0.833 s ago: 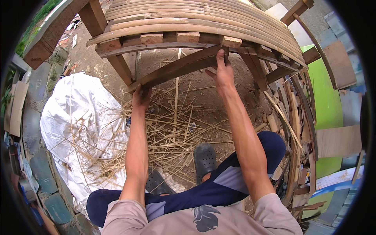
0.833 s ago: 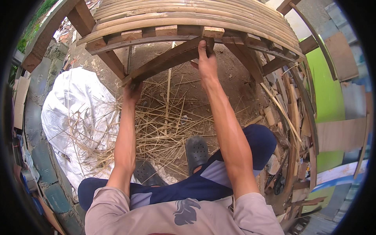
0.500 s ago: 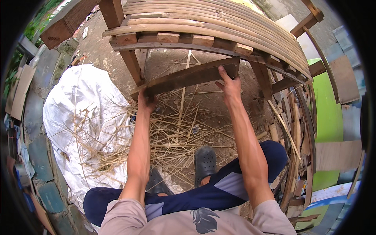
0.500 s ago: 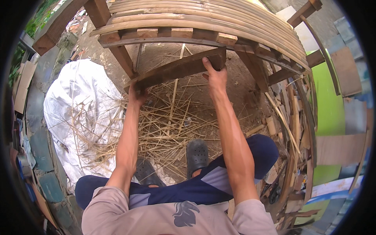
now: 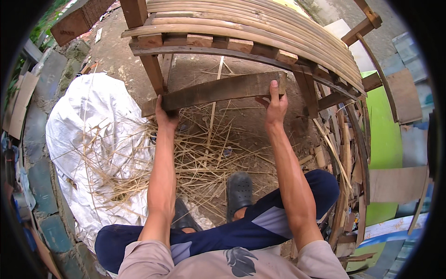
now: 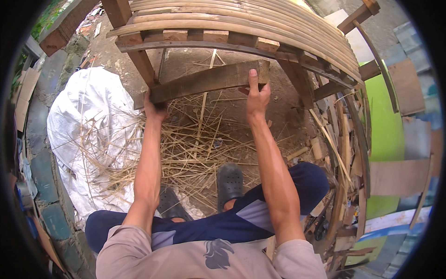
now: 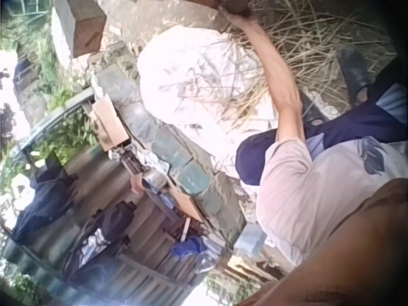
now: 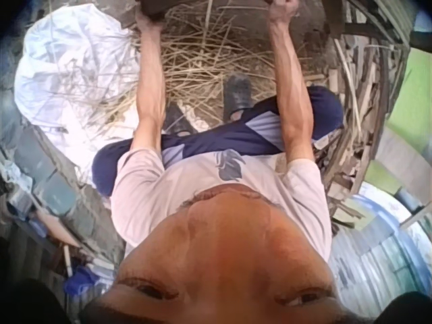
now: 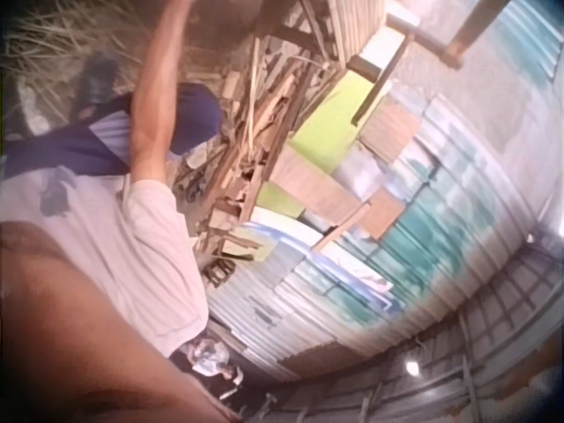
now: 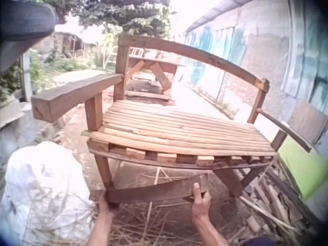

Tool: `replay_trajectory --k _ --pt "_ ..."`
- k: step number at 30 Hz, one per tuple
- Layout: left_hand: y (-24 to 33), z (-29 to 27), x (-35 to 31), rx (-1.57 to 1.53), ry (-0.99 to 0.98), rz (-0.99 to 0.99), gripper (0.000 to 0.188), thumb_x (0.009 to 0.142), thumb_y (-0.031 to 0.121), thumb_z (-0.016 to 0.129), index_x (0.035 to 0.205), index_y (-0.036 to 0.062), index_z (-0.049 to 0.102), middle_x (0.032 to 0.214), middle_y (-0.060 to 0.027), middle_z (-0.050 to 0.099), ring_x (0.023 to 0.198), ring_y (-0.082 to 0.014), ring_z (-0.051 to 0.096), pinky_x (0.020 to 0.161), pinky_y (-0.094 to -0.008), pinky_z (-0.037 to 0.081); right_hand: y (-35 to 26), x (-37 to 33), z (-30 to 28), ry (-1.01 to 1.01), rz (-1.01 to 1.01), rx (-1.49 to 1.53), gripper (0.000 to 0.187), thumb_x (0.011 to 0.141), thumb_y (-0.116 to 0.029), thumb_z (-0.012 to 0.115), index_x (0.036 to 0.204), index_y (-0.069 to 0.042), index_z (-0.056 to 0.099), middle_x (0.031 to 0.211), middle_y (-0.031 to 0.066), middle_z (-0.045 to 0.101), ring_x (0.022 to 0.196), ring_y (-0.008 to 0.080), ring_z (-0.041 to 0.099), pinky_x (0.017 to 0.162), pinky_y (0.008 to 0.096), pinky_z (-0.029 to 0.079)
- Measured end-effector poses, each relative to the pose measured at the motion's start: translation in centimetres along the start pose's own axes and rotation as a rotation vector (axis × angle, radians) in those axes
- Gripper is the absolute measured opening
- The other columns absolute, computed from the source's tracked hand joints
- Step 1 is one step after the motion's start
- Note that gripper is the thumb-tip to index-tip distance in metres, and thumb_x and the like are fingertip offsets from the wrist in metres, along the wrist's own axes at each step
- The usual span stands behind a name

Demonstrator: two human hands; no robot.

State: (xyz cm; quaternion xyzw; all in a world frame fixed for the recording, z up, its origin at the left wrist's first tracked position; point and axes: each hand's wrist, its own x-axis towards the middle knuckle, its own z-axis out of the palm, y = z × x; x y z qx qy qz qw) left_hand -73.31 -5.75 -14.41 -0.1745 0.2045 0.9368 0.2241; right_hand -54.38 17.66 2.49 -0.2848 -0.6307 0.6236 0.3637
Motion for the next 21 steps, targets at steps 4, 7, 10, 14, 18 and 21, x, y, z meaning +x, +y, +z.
replay_trajectory --k 4,7,10,14,18,21 --pt "0.2 1.3 -0.8 0.061 0.143 0.105 0.041 0.09 0.042 0.062 0.115 0.0092 0.057 0.109 -0.0069 0.062 0.1 -0.0238 0.061 0.089 -0.0381 0.05 0.1 -0.8 -1.2 -0.053 0.013 0.002 0.078 0.09 -0.07 0.037 0.109 0.002 0.059 0.095 0.0123 0.063 0.08 0.0212 0.064 0.07 0.0345 0.056" --pt "1.0 1.2 -1.2 0.069 0.206 0.161 0.045 0.09 0.045 0.06 0.117 0.0093 0.055 0.112 -0.0075 0.061 0.102 -0.0231 0.06 0.091 -0.0371 0.049 -0.1 -1.3 -1.1 -0.029 0.073 -0.037 0.09 0.088 -0.077 0.024 0.109 0.003 0.06 0.092 0.0131 0.065 0.081 0.0243 0.065 0.074 0.0372 0.055" --pt "1.5 1.0 -1.4 0.096 0.223 0.209 0.05 0.09 0.048 0.06 0.12 0.0087 0.053 0.115 -0.008 0.06 0.104 -0.0227 0.058 0.093 -0.0373 0.048 -0.5 -1.3 -1.1 -0.023 0.119 -0.046 0.089 0.089 -0.075 0.025 0.111 0.004 0.06 0.094 0.014 0.066 0.085 0.0247 0.066 0.076 0.0378 0.055" --pt "1.4 0.8 -1.5 0.091 0.209 0.261 0.059 0.088 0.056 0.059 0.123 0.0095 0.051 0.123 -0.0079 0.056 0.109 -0.0224 0.055 0.096 -0.038 0.046 -1.0 -1.0 -1.0 -0.057 0.186 -0.043 0.07 0.093 -0.06 0.046 0.115 0.005 0.056 0.103 0.0146 0.064 0.089 0.0235 0.065 0.078 0.0384 0.056" --pt "0.9 0.5 -1.5 0.068 0.217 0.207 0.072 0.084 0.067 0.055 0.13 0.0112 0.047 0.13 -0.0072 0.051 0.115 -0.0231 0.051 0.099 -0.0408 0.044 -1.3 0.1 -1.2 -0.084 0.168 0.044 0.06 0.088 -0.037 0.068 0.124 0.006 0.047 0.111 0.0144 0.06 0.096 0.0232 0.062 0.08 0.0397 0.055" --pt "0.3 0.7 -1.6 0.045 0.101 0.155 0.082 0.08 0.072 0.053 0.134 0.0121 0.043 0.132 -0.0071 0.049 0.119 -0.0241 0.048 0.102 -0.0423 0.043 -1.5 0.8 -1.7 -0.057 0.178 0.161 0.063 0.085 -0.029 0.073 0.128 0.004 0.043 0.114 0.0141 0.058 0.1 0.0232 0.061 0.079 0.0402 0.055"
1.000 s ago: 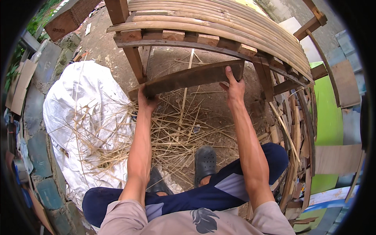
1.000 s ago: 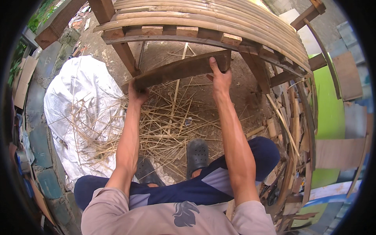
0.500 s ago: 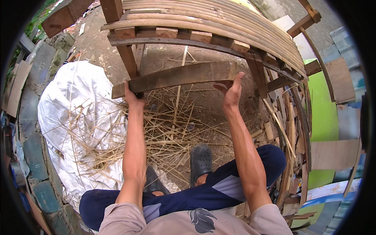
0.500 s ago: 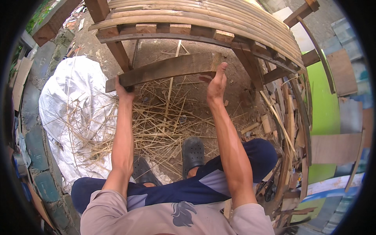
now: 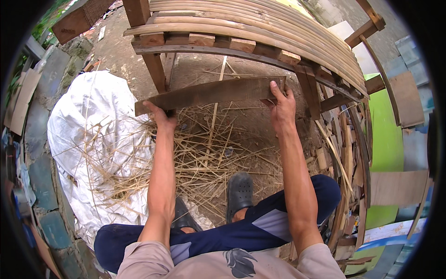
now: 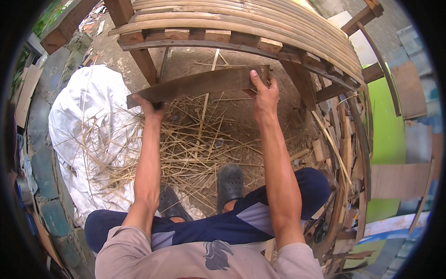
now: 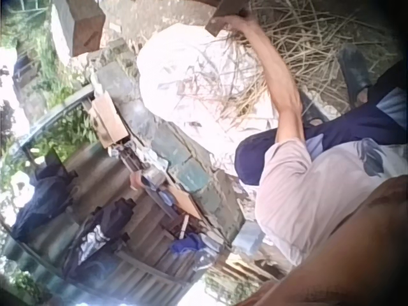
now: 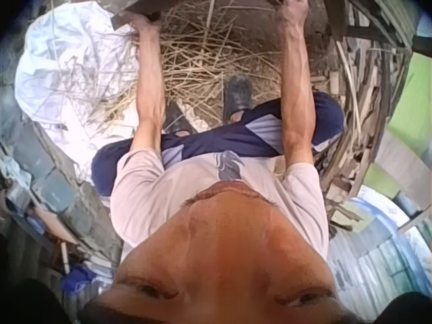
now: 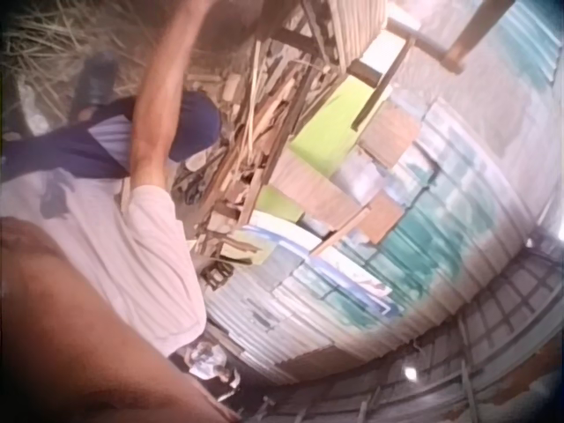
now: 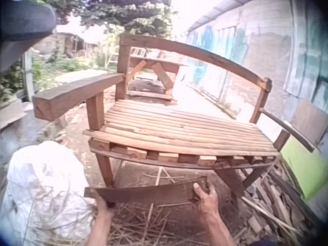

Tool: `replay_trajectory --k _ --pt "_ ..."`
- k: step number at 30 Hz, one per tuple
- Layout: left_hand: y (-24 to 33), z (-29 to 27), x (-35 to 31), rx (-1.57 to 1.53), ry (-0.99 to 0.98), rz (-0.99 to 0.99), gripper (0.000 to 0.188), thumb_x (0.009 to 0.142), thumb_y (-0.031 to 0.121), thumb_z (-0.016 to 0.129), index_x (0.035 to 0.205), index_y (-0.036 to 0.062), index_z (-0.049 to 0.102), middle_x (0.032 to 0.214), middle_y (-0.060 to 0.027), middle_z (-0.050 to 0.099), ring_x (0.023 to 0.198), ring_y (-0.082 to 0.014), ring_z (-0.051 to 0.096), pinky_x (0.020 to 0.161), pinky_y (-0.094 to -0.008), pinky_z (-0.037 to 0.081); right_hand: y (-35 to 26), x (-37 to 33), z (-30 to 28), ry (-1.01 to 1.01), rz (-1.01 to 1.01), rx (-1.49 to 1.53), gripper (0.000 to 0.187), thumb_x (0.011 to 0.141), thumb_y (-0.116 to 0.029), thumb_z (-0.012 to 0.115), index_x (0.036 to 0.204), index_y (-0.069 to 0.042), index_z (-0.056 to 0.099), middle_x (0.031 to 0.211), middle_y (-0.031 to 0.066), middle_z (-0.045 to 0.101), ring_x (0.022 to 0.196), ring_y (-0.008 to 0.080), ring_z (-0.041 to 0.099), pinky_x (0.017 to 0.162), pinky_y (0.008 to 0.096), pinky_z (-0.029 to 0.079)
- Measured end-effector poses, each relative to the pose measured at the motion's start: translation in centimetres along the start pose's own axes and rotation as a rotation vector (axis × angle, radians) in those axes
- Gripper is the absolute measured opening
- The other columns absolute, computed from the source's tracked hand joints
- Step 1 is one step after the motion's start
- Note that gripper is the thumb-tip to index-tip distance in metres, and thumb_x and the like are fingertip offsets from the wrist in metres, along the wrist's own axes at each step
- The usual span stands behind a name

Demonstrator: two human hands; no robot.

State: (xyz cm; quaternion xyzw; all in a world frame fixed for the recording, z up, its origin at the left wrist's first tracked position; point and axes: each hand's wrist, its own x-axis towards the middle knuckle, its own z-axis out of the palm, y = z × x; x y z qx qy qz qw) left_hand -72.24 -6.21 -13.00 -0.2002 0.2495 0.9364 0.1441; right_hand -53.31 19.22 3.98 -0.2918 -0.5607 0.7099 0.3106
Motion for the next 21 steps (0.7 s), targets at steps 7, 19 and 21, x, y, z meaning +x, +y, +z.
replay_trajectory --k 7,19,21 --pt "-1.9 0.8 0.1 0.054 -0.094 -0.036 0.088 0.075 0.077 0.052 0.136 0.0139 0.042 0.131 -0.0078 0.05 0.122 -0.0265 0.047 0.107 -0.0439 0.038 -0.4 0.2 -0.4 0.135 0.023 0.018 0.049 0.086 -0.031 0.067 0.123 -0.005 0.048 0.111 0.0079 0.058 0.1 0.0207 0.056 0.079 0.0435 0.047" --pt "-2.9 1.8 -0.9 -0.044 0.02 -0.098 0.099 0.072 0.08 0.055 0.142 0.0127 0.036 0.145 -0.0061 0.039 0.129 -0.0268 0.04 0.112 -0.0466 0.028 6.2 0.1 -2.9 0.354 0.436 -0.313 0.054 0.086 -0.04 0.062 0.127 -0.008 0.048 0.128 0.008 0.05 0.115 0.0228 0.048 0.095 0.0443 0.036" --pt "-2.2 1.5 -0.9 0.009 0.069 -0.09 0.101 0.072 0.08 0.055 0.144 0.0122 0.034 0.147 -0.0073 0.037 0.131 -0.0278 0.038 0.112 -0.0472 0.027 8.5 -0.8 -4.2 0.382 0.447 -0.405 0.069 0.086 -0.04 0.063 0.137 -0.003 0.034 0.136 0.0144 0.044 0.126 0.03 0.043 0.098 0.0486 0.035"
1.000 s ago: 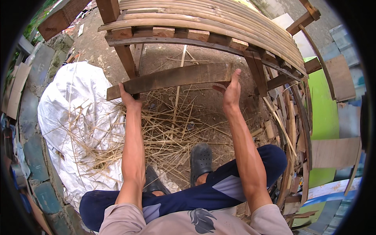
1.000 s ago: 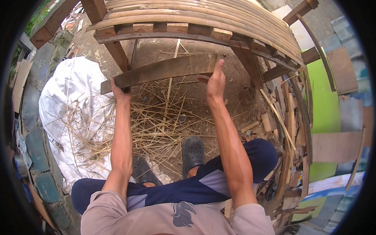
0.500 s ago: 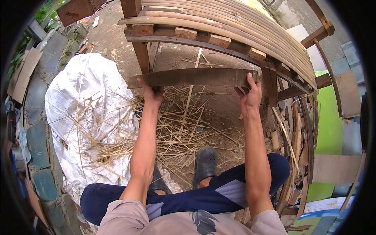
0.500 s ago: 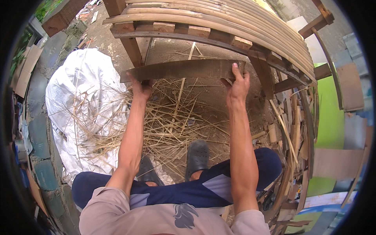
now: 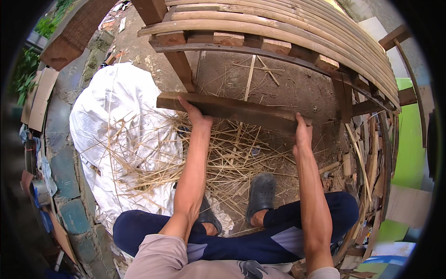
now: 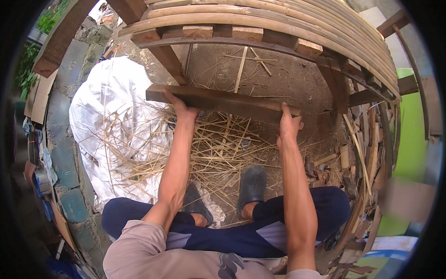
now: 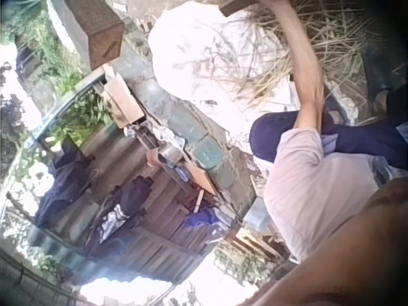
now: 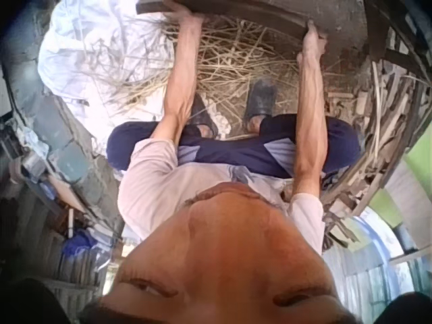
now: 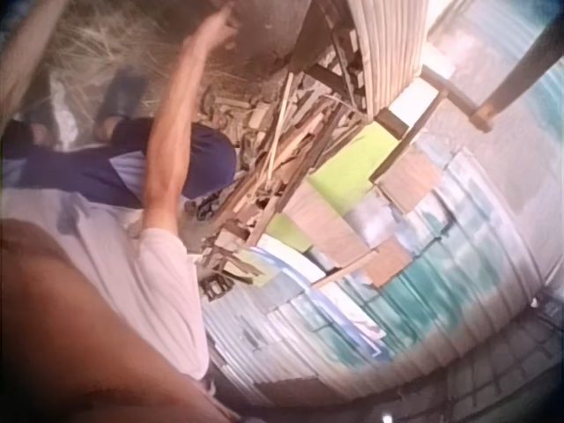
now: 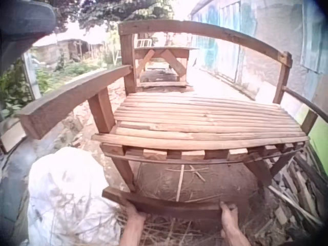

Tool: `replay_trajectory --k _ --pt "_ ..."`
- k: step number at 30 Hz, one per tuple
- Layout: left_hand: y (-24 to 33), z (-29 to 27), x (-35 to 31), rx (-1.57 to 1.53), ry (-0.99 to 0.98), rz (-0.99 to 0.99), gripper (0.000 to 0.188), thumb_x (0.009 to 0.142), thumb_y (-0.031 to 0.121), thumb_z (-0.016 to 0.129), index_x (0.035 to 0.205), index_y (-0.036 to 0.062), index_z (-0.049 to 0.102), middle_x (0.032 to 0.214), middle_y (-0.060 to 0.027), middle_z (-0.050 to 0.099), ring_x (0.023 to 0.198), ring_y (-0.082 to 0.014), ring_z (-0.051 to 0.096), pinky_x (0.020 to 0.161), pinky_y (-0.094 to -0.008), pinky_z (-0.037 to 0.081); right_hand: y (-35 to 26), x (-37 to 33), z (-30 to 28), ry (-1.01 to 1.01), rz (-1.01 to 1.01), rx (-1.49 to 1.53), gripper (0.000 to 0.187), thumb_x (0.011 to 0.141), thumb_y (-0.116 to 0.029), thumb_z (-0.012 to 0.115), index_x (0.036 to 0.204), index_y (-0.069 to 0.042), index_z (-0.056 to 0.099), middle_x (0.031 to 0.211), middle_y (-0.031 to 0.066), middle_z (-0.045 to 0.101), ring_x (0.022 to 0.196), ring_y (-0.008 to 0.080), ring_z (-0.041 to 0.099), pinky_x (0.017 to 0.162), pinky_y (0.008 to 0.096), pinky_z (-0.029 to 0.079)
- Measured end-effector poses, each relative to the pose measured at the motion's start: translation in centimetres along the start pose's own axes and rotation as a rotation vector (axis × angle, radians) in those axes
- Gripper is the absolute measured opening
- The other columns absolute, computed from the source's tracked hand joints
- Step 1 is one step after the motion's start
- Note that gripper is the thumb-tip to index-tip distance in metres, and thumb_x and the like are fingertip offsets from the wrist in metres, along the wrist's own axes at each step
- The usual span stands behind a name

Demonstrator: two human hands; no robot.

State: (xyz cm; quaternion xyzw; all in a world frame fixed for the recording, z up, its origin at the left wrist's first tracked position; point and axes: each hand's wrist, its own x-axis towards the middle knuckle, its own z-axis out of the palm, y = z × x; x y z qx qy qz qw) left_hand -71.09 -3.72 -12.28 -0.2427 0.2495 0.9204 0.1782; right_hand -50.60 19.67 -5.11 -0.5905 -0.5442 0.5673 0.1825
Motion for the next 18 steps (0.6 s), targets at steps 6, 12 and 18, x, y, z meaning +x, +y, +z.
replay_trajectory --k 6,12,18 --pt "2.7 -0.8 -5.2 0.362 0.289 0.067 0.1 0.077 0.075 0.056 0.147 0.0092 0.026 0.148 -0.0108 0.035 0.13 -0.0315 0.04 0.11 -0.0491 0.031 3.5 -7.1 -3.1 -0.024 0.372 0.077 0.088 0.089 -0.052 0.057 0.145 0.006 0.021 0.146 0.0231 0.032 0.136 0.0325 0.032 0.111 0.0429 0.027" --pt "6.5 3.4 -17.1 0.647 0.478 0.002 0.094 0.083 0.076 0.043 0.147 0.0099 0.023 0.149 -0.0123 0.031 0.132 -0.0328 0.036 0.11 -0.051 0.031 2.6 -13.2 -8.6 0.073 0.584 0.268 0.088 0.088 -0.071 0.042 0.13 0.006 0.045 0.132 0.0225 0.048 0.122 0.0323 0.047 0.103 0.042 0.035" --pt "9.0 8.3 -31.6 0.828 0.514 -0.036 0.094 0.082 0.081 0.035 0.144 0.011 0.029 0.144 -0.0128 0.038 0.128 -0.0323 0.042 0.106 -0.0485 0.037 -3.4 -17.9 -18.8 0.069 0.593 -0.01 0.073 0.09 -0.062 0.044 0.119 0.003 0.057 0.117 0.0229 0.06 0.114 0.0364 0.054 0.096 0.0419 0.04"
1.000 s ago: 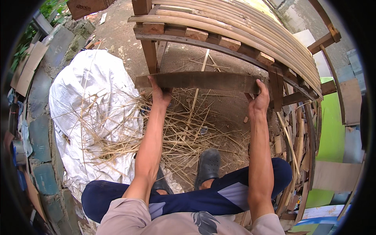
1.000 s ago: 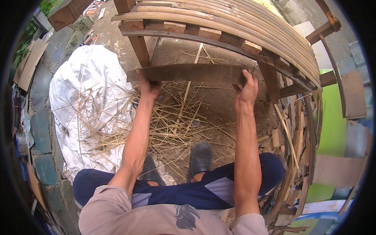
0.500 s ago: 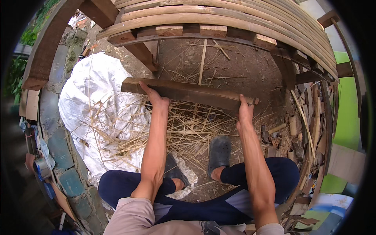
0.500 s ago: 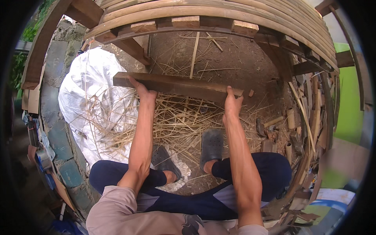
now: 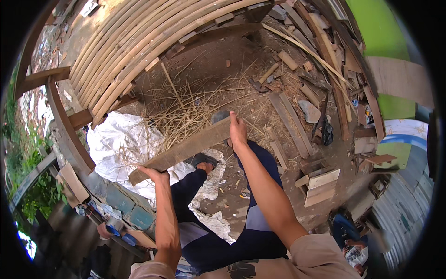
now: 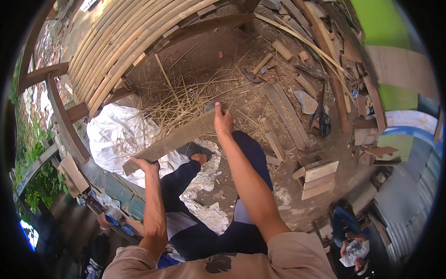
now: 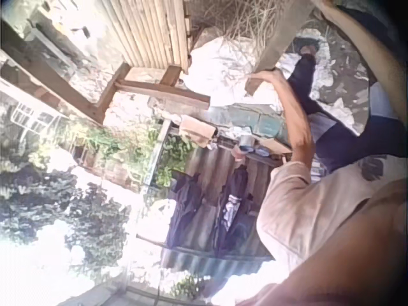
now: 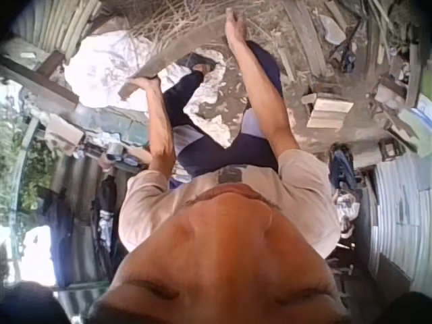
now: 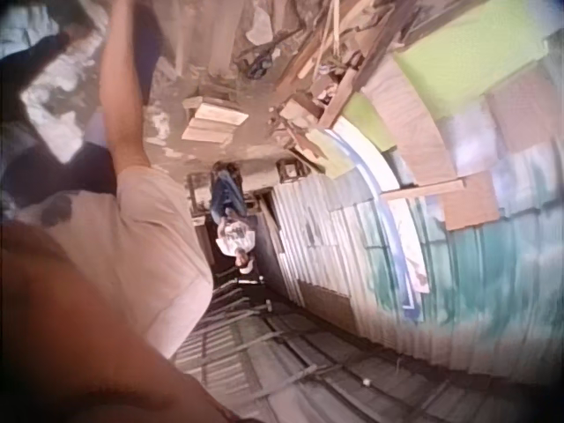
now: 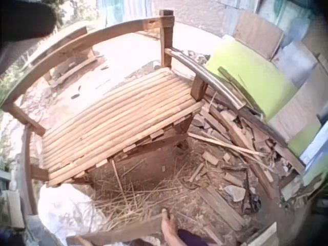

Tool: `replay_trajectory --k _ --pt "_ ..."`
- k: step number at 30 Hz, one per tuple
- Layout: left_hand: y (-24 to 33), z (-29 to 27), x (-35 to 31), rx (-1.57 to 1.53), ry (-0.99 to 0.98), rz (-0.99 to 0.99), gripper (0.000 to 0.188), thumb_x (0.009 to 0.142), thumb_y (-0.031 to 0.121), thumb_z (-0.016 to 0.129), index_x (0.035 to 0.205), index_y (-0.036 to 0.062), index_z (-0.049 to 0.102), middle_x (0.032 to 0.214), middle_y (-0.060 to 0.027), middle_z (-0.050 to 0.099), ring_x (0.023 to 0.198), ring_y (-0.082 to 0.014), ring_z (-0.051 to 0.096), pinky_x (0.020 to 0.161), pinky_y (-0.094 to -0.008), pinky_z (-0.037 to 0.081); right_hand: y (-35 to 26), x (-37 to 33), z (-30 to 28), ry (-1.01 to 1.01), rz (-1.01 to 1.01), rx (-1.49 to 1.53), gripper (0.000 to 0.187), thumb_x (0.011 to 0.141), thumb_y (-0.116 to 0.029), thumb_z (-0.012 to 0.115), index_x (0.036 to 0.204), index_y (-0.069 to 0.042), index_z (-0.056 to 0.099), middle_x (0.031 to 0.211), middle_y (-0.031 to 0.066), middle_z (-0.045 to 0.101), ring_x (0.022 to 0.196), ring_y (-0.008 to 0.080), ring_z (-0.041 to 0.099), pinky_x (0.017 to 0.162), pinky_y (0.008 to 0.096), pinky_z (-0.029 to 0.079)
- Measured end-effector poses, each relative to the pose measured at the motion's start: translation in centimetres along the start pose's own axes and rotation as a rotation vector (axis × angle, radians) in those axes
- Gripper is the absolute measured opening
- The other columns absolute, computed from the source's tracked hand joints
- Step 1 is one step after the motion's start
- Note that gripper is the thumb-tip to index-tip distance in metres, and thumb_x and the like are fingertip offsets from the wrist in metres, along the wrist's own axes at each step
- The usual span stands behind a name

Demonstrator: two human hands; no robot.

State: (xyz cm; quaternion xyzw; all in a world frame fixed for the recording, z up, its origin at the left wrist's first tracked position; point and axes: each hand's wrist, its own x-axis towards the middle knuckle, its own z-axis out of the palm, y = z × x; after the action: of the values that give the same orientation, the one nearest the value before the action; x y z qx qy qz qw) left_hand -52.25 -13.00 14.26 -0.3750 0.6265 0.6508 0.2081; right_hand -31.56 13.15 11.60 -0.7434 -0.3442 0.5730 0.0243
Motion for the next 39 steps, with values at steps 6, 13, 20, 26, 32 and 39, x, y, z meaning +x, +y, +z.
replay_trajectory --k 6,13,20,26,32,39 --pt "-2.5 2.5 -16.0 0.1 -0.077 -0.158 0.098 0.08 0.084 0.031 0.144 0.01 0.03 0.144 -0.0132 0.038 0.13 -0.0316 0.041 0.108 -0.0486 0.036 -0.6 -5.3 -15.8 0.149 0.099 -0.053 0.066 0.09 -0.057 0.041 0.114 0.001 0.062 0.117 0.0256 0.06 0.112 0.0392 0.056 0.095 0.0441 0.042" --pt "-9.0 1.0 -24.7 0.182 -0.248 -0.298 0.09 0.082 0.08 0.034 0.14 0.0108 0.033 0.138 -0.013 0.043 0.123 -0.0302 0.047 0.103 -0.0455 0.043 3.9 -8.1 -31.0 0.316 0.108 -0.095 0.083 0.085 -0.071 0.041 0.117 0.003 0.06 0.118 0.0286 0.059 0.113 0.0423 0.055 0.094 0.048 0.042" --pt "-11.1 -5.9 -31.5 -0.034 -0.086 -0.381 0.083 0.082 0.077 0.041 0.127 0.0087 0.049 0.122 -0.0098 0.058 0.108 -0.0285 0.059 0.093 -0.0434 0.051 0.2 -15.8 -35.8 0.205 -0.173 -0.27 0.094 0.078 -0.071 0.056 0.122 0.012 0.053 0.119 0.0333 0.057 0.115 0.0434 0.054 0.097 0.0464 0.042" --pt "-11.1 -7.9 -36.2 -0.168 0.06 -0.349 0.085 0.08 0.08 0.039 0.127 0.01 0.051 0.126 -0.0088 0.057 0.112 -0.0277 0.058 0.097 -0.0429 0.049 -3.2 -21.2 -35.1 0.151 -0.512 -0.322 0.067 0.08 -0.053 0.065 0.11 0.006 0.056 0.1 0.0315 0.063 0.098 0.0452 0.061 0.086 0.0471 0.047" --pt "-15.6 -4.7 -38.2 -0.167 -0.023 -0.38 0.091 0.078 0.079 0.047 0.136 0.0101 0.038 0.136 -0.0127 0.046 0.122 -0.0322 0.049 0.103 -0.0491 0.043 0.5 -15.6 -40.8 0.171 -0.343 -0.352 0.064 0.081 -0.046 0.064 0.116 0.006 0.056 0.105 0.0314 0.062 0.101 0.0445 0.06 0.087 0.0467 0.048" --pt "-28.8 1.8 -40.5 -0.1 -0.238 -0.516 0.07 0.082 0.061 0.064 0.126 0.0087 0.049 0.126 -0.0115 0.054 0.115 -0.0301 0.053 0.098 -0.046 0.046 5.7 -6.2 -51.9 0.152 -0.131 -0.334 0.07 0.084 -0.049 0.058 0.124 0.008 0.05 0.12 0.0338 0.055 0.117 0.0443 0.052 0.097 0.0456 0.041"
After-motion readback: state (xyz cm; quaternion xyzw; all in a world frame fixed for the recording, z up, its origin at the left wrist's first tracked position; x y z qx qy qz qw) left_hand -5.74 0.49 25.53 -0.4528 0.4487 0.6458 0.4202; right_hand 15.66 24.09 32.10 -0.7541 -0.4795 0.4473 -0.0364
